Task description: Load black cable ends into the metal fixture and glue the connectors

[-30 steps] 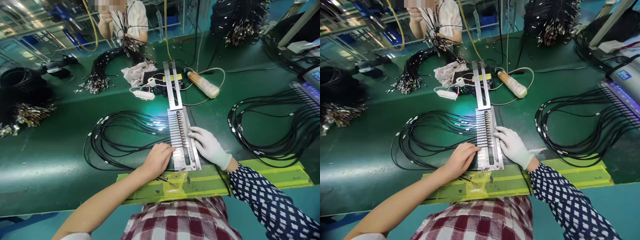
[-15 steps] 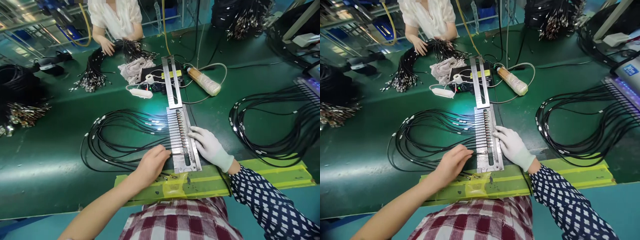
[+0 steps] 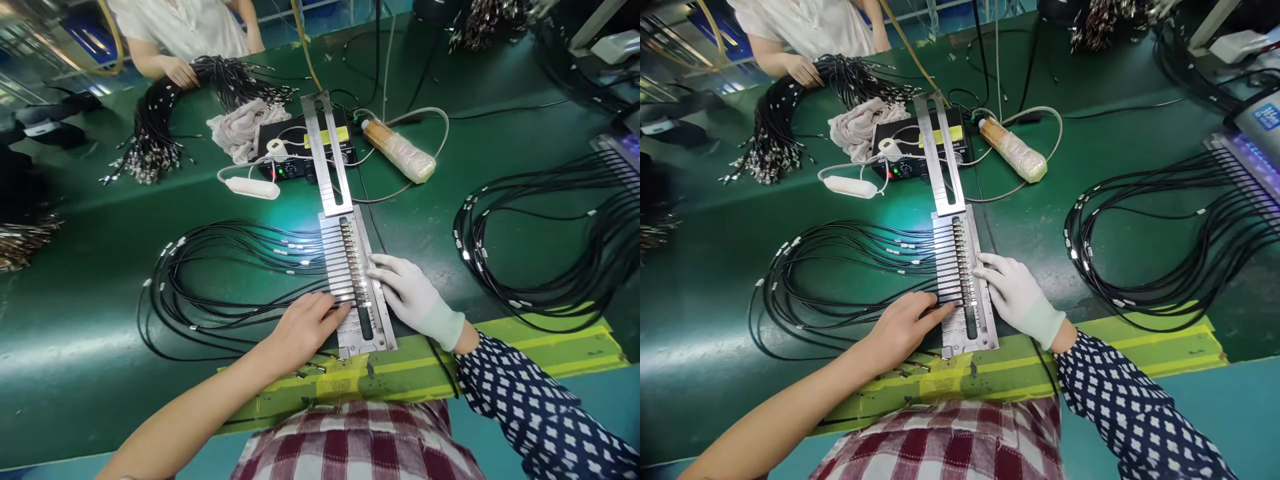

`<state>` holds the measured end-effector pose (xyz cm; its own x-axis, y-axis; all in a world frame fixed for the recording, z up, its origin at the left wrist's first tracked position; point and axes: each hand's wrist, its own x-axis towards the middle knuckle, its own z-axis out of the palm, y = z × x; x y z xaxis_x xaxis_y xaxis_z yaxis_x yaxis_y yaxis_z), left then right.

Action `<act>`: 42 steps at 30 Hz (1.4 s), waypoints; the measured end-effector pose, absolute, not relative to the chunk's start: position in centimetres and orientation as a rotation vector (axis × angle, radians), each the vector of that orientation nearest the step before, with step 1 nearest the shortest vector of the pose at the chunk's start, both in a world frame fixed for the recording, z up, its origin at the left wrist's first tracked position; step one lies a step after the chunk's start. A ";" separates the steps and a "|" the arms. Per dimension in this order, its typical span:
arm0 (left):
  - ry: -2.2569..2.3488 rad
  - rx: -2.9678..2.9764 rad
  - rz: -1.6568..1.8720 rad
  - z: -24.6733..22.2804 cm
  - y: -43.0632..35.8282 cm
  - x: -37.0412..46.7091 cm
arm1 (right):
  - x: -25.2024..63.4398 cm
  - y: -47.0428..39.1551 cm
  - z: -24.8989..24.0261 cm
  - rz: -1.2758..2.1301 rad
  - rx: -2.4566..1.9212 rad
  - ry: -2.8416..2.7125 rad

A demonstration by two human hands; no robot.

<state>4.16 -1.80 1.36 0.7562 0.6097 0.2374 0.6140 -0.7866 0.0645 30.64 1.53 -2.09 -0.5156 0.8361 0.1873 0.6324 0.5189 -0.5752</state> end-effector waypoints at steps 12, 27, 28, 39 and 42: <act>-0.967 -2.973 -0.395 1.5 -1.7 4.1 | 30.6 1.7 -1.6 0.686 -1.195 -2.279; -1.320 -2.970 -0.735 -1.9 -3.5 3.0 | 30.6 1.7 -1.6 0.682 -1.193 -2.284; -1.357 -2.943 -0.688 -1.9 -3.9 2.9 | 30.6 1.8 -1.7 0.679 -1.196 -2.285; -1.650 -3.263 -0.690 0.3 -4.5 1.6 | 30.4 1.5 -2.2 0.535 -1.192 -2.299; -1.703 -3.328 -0.500 1.4 -6.0 0.5 | 30.5 0.7 -2.2 0.506 -1.205 -2.313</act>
